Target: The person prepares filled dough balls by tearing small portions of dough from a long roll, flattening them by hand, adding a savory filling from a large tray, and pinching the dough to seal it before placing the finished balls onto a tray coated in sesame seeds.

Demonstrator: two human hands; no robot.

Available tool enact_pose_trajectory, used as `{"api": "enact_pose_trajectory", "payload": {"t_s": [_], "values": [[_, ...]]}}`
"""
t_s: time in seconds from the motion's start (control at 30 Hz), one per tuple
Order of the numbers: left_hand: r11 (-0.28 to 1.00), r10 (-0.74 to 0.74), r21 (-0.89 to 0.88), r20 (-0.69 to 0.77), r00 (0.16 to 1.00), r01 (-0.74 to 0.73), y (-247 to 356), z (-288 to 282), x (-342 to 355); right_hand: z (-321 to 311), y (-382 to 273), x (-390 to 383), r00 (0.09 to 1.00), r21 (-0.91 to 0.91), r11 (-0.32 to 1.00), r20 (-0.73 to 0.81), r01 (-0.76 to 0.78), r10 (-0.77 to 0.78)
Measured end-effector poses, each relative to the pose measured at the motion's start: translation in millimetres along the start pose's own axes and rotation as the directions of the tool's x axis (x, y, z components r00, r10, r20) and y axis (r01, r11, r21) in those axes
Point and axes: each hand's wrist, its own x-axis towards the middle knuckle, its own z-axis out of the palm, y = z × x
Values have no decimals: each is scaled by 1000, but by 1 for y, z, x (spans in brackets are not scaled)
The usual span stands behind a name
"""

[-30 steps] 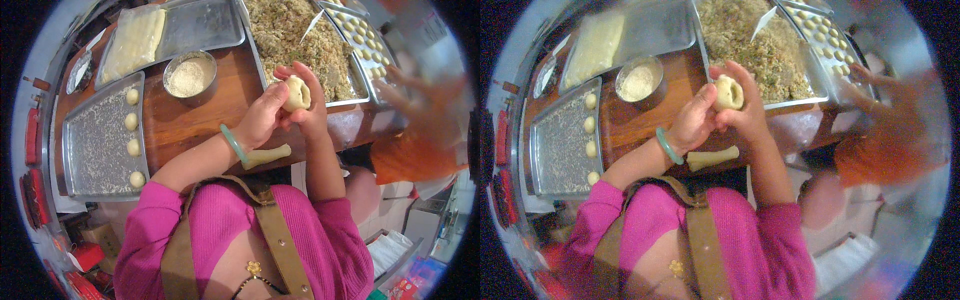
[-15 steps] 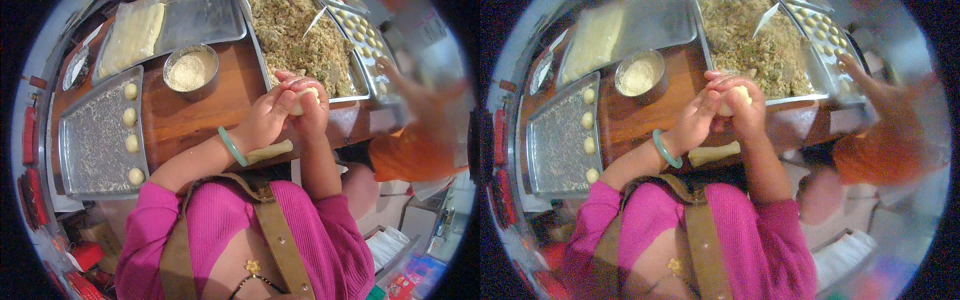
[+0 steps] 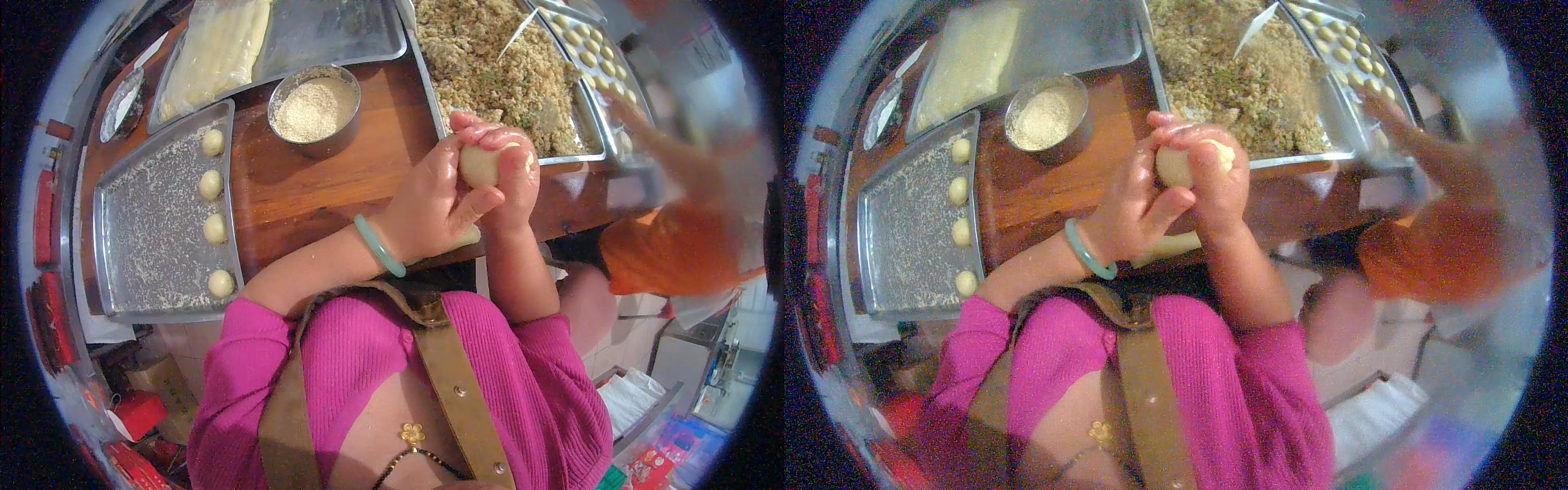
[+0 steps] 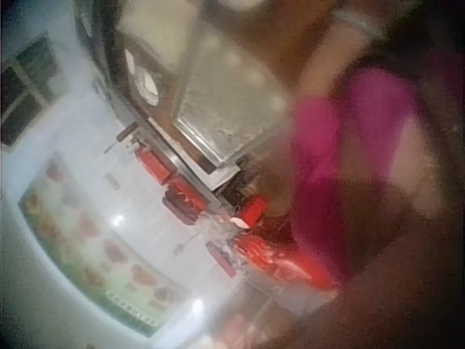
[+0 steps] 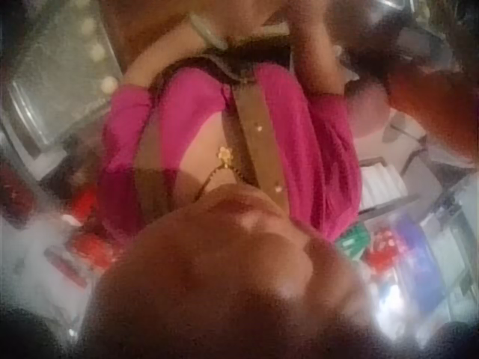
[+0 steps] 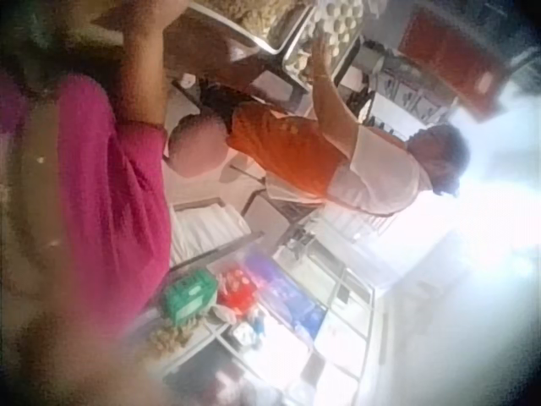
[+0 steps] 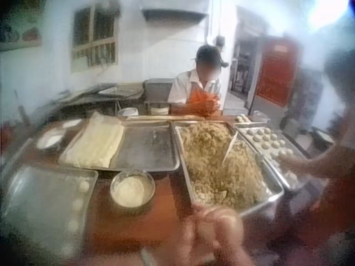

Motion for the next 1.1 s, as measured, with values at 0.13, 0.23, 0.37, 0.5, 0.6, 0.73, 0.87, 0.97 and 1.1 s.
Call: {"api": "enact_pose_trajectory", "payload": {"t_s": [0.13, 0.23, 0.37, 0.5, 0.6, 0.73, 0.87, 0.97, 1.1], "values": [[992, -57, -103, 157, 986, 74, -2, -11, 1, 7, -7, -1, 986, 122, 985, 126, -122, 107], [986, -22, -159, 158, 987, 48, 2, -12, 2, -7, -5, 5, 928, 15, 1000, 372, -13, 7], [997, 80, -20, 1, 997, -80, -5, -6, -1, -6, -5, 3, 980, -24, 999, 199, 25, -19], [988, -115, -94, 71, 991, 121, -3, -14, -5, 15, -9, -2, 993, 79, 996, 110, -45, 36], [998, -55, 53, 206, 977, 45, 0, -26, -2, 6, -9, -1, 953, 32, 998, 302, -48, 36], [991, 92, 90, 69, 993, -98, 5, -19, 0, -10, -2, 2, 927, -35, 999, 375, 26, -11], [990, -78, -106, 115, 990, 90, 3, -18, -5, 12, -11, -3, 965, 77, 994, 255, -83, 61], [939, -196, -228, 265, 944, 259, 10, -28, -4, 22, -17, -7, 956, 49, 992, 276, -117, 100], [970, -86, -224, 67, 994, 99, 3, -17, -5, -4, -3, 2, 899, 6, 998, 433, 67, -63]]}}
